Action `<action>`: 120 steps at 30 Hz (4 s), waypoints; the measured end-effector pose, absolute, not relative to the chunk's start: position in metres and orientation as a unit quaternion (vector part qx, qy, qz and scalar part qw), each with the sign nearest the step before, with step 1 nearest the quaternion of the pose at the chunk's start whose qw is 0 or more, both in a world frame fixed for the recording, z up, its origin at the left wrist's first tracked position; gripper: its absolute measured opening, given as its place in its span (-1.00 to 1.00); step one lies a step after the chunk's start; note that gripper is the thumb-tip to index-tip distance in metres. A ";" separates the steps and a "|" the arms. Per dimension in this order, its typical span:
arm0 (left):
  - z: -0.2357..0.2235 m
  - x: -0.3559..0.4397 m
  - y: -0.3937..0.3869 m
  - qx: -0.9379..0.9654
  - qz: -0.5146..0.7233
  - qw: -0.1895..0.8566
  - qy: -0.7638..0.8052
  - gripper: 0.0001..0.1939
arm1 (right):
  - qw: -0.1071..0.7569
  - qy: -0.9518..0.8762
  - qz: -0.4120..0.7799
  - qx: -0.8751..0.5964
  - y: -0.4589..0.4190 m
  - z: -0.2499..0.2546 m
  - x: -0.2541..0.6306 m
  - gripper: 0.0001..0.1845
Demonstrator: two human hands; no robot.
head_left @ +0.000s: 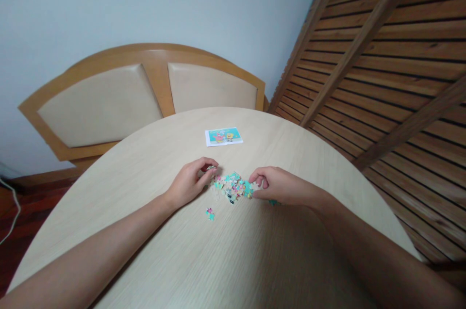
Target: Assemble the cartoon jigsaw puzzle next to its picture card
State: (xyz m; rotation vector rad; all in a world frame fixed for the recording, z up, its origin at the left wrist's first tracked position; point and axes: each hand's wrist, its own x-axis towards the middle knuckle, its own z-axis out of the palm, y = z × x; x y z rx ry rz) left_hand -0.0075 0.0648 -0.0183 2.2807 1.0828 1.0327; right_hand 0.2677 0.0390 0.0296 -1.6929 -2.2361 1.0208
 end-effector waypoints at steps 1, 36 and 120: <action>-0.018 -0.007 0.064 0.823 0.367 0.200 0.386 -0.77 | 0.078 -0.748 0.331 -0.570 0.038 0.032 0.266 -0.67; -0.017 -0.006 0.065 0.854 0.331 0.201 0.347 -0.75 | -0.002 -0.784 0.217 -0.582 0.032 0.044 0.302 -0.52; -0.012 -0.004 0.063 0.920 0.248 0.198 0.230 -0.82 | 0.088 -0.804 0.220 -0.546 0.033 0.050 0.279 -0.77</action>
